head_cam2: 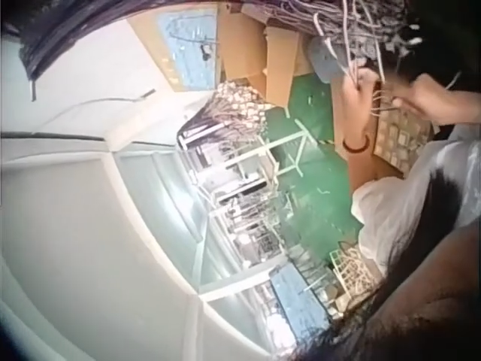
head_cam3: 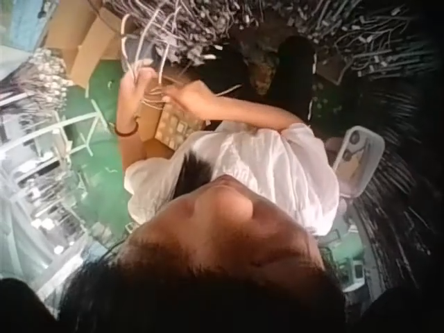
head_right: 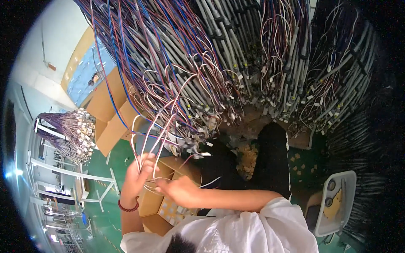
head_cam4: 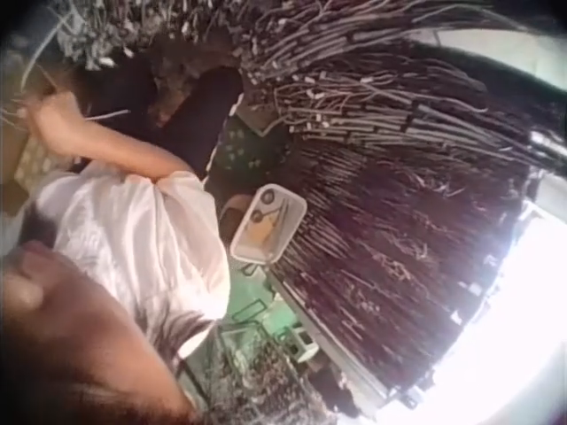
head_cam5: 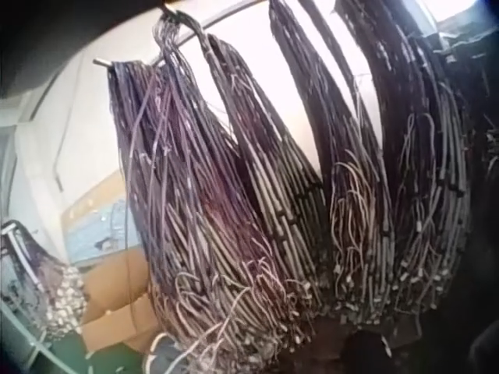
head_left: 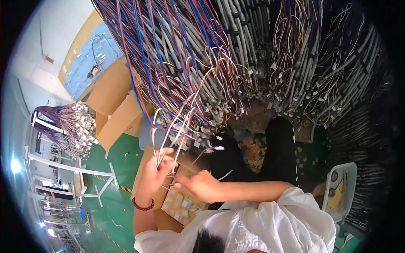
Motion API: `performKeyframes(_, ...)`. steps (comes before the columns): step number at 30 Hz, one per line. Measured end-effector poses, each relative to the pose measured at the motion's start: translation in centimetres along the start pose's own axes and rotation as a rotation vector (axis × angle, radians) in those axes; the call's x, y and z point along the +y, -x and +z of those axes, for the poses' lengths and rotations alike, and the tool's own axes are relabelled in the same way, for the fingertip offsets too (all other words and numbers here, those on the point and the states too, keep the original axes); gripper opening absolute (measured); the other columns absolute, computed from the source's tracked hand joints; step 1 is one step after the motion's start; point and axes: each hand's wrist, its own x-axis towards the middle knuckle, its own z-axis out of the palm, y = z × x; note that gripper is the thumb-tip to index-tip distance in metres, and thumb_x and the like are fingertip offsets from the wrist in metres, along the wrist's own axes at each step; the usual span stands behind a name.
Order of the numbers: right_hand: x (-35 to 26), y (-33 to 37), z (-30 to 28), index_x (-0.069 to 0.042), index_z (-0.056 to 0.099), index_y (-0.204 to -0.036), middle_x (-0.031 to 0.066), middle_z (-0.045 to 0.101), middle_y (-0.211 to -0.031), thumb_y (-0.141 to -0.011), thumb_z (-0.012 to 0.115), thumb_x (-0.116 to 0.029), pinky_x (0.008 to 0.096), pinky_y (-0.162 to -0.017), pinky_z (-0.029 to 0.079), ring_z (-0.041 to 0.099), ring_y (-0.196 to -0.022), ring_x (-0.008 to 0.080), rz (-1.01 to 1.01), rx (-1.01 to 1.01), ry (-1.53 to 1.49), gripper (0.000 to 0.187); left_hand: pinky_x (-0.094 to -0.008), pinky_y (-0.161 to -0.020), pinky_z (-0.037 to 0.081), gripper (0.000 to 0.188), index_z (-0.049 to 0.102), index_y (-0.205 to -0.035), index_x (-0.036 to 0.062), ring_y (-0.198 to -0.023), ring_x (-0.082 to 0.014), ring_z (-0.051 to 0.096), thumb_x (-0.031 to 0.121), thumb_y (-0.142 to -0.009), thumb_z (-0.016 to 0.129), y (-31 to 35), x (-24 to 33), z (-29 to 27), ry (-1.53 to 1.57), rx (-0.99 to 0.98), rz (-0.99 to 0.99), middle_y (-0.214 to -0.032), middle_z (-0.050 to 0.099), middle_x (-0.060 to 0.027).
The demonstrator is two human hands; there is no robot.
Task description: Sorting multicolored wire bundles from a factory rack and packing them into a cardboard box.
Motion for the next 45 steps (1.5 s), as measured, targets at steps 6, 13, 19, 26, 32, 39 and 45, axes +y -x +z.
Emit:
performKeyframes(6,3.2,-3.0,-4.1,-0.007,0.061,-0.070,0.0083,0.058,-0.059,-0.086,0.057,-0.035,0.0377,-0.047,0.044,0.058,-0.050,0.0254,-0.136,-0.006,-0.033,0.033,-0.0172,-0.047,0.031,0.022,0.057,-0.091,0.0014,-0.051,-0.0042,0.047,0.021,-0.095,0.048,1.1,-0.6,-2.2,0.116,0.100,-0.133,-0.059,0.058,-0.0047)
performKeyframes(13,9.3,-12.3,-13.9,-0.004,0.058,-0.093,-0.0008,0.057,-0.075,-0.088,0.059,-0.034,0.0215,-0.048,0.039,0.047,-0.054,0.0069,0.551,0.451,-1.037,0.030,-0.0230,-0.059,0.038,0.026,0.056,-0.088,0.0024,-0.055,-0.0078,0.048,0.026,-0.096,0.048,1.6,-0.6,-3.7,0.217,0.067,-0.067,-0.056,0.055,-0.0037)
performKeyframes(19,6.1,-8.8,-13.5,-0.003,0.058,-0.094,0.0036,0.057,-0.068,-0.090,0.052,-0.017,0.0282,-0.064,0.046,0.055,-0.066,0.0131,0.310,0.604,-1.362,0.015,-0.0164,-0.039,0.022,0.023,0.050,-0.094,0.0037,-0.045,-0.0023,0.030,0.027,-0.096,0.049,3.6,-4.8,-10.4,0.494,0.502,0.040,-0.055,0.034,0.0062)
performKeyframes(26,11.3,3.6,-17.1,-0.004,0.054,-0.107,-0.0072,0.020,-0.057,-0.099,0.040,-0.021,0.0201,-0.045,0.022,0.022,-0.046,0.0047,0.034,0.841,-1.453,0.024,-0.0175,-0.041,0.021,0.022,0.049,-0.091,0.0060,-0.045,-0.0019,0.026,0.027,-0.097,0.047,1.5,-4.1,-12.1,0.480,0.551,0.014,-0.057,0.035,0.0057)
performKeyframes(32,9.6,5.0,-19.9,-0.004,0.055,-0.110,-0.0084,0.034,-0.056,-0.097,0.042,-0.021,0.0194,-0.036,0.019,0.023,-0.041,0.0017,0.088,0.856,-1.198,0.026,-0.0171,-0.040,0.020,0.021,0.048,-0.088,0.0069,-0.045,-0.0017,0.025,0.025,-0.098,0.044,0.3,-3.3,-10.8,0.521,0.472,0.034,-0.056,0.035,0.0056)
performKeyframes(39,10.1,-10.8,-13.1,-0.010,0.054,-0.124,0.0029,0.059,-0.088,-0.082,0.064,-0.015,0.0278,-0.066,0.044,0.052,-0.074,0.0132,0.082,0.513,-0.525,0.044,-0.0174,-0.041,0.019,0.021,0.048,-0.088,0.0065,-0.046,-0.0017,0.024,0.024,-0.098,0.045,2.5,-2.6,-9.8,0.543,0.475,0.056,-0.055,0.032,0.0070)
performKeyframes(45,14.2,-15.2,-11.1,-0.007,0.064,-0.089,0.0127,0.052,-0.088,-0.078,0.067,-0.020,0.0446,-0.068,0.046,0.056,-0.081,0.0335,0.060,0.612,0.555,0.018,-0.0184,-0.044,0.020,0.023,0.049,-0.087,0.0045,-0.049,-0.0026,0.026,0.026,-0.096,0.048,1.6,-2.3,-9.3,0.551,0.444,0.003,-0.059,0.033,0.0057)
